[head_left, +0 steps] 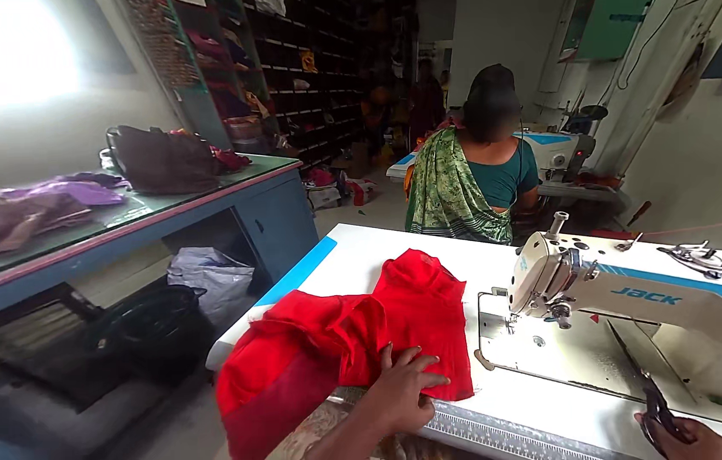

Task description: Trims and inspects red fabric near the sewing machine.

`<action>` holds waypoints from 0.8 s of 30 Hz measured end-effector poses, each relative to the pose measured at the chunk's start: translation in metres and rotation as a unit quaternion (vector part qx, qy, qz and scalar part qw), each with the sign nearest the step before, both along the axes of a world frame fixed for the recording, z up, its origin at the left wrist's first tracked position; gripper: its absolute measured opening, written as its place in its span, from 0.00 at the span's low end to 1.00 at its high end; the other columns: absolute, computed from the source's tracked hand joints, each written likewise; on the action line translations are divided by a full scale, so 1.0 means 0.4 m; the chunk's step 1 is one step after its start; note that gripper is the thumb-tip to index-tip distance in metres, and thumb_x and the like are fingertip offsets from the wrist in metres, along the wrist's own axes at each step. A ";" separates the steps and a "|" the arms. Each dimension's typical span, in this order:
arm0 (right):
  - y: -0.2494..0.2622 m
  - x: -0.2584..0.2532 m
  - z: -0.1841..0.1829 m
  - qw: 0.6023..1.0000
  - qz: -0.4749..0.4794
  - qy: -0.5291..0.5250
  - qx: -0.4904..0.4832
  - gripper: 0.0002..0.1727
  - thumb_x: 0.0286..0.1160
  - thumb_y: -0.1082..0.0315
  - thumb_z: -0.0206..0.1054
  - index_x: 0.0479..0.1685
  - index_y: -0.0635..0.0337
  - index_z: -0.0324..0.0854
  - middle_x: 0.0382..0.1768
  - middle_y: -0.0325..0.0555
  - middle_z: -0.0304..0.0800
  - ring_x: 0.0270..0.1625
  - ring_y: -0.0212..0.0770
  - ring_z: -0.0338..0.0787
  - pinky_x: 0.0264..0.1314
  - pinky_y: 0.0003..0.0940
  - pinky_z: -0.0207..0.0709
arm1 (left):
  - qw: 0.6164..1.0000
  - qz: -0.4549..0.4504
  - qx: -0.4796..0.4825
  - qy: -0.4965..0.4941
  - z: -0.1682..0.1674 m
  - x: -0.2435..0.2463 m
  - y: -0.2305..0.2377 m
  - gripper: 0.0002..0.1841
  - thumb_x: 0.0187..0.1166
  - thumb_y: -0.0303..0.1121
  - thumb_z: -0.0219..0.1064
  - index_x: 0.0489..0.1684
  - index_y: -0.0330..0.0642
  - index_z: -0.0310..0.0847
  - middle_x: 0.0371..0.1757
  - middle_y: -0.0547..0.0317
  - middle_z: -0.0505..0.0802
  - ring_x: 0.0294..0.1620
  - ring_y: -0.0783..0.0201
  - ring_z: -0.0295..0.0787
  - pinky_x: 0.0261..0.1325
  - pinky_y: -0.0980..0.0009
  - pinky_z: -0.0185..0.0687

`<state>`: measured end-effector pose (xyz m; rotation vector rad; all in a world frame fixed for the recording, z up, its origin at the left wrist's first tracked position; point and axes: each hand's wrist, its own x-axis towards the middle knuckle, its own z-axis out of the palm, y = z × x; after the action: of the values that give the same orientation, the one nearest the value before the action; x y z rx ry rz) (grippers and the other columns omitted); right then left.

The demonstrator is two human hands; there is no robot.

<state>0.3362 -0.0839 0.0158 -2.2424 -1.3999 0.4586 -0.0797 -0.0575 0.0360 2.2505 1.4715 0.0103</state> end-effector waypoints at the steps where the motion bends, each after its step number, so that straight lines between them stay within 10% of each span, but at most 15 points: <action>1: 0.010 0.001 -0.001 1.000 0.004 -0.024 0.007 0.24 0.78 0.56 0.68 0.55 0.75 0.85 0.50 0.75 0.88 0.57 0.72 0.87 0.62 0.72 0.73 | 0.999 -0.006 0.031 -0.009 -0.011 -0.003 -0.016 0.24 0.80 0.50 0.63 0.76 0.66 0.82 0.89 0.68 0.71 0.97 0.51 0.42 0.85 0.24 0.14; 5: 0.023 -0.061 0.025 0.991 0.056 -0.084 0.092 0.20 0.74 0.77 0.65 0.63 0.81 0.81 0.67 0.86 0.77 0.73 0.84 0.74 0.74 0.78 0.63 | 0.952 -0.027 0.293 -0.083 -0.111 0.003 -0.067 0.23 0.79 0.57 0.67 0.53 0.48 0.93 0.61 0.61 0.95 0.71 0.55 0.87 0.84 0.31 0.54; 8: 0.037 -0.147 0.043 0.960 0.230 -0.069 0.145 0.21 0.73 0.78 0.67 0.65 0.77 0.81 0.67 0.78 0.81 0.70 0.79 0.80 0.71 0.74 0.71 | 0.891 -0.047 0.439 -0.101 -0.170 0.002 -0.072 0.14 0.83 0.46 0.65 0.39 0.49 0.93 0.45 0.65 0.97 0.53 0.63 0.94 0.77 0.48 0.75; 14: 0.061 -0.379 -0.015 0.850 0.449 0.004 0.274 0.39 0.54 0.67 0.83 0.76 0.59 0.79 0.75 0.50 0.84 0.81 0.61 0.77 0.77 0.69 0.70 | 0.805 -0.092 0.570 -0.140 -0.161 -0.038 -0.103 0.10 0.89 0.31 0.55 0.43 0.52 0.83 0.48 0.67 0.93 0.58 0.68 0.88 0.81 0.64 0.68; 24: 0.130 -0.486 -0.053 0.807 0.386 -0.031 0.446 0.13 0.70 0.68 0.68 0.52 0.54 0.91 0.46 0.38 0.97 0.55 0.43 0.95 0.70 0.53 0.79 | 0.689 0.124 0.658 -0.276 0.057 -0.151 -0.143 0.13 0.94 0.44 0.48 0.47 0.54 0.78 0.46 0.72 0.89 0.59 0.76 0.84 0.75 0.70 0.71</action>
<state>0.1418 -0.0318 -0.0055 -0.8932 -1.9773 -0.0726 -0.1402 -0.1146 0.0588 2.3915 1.5054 2.2569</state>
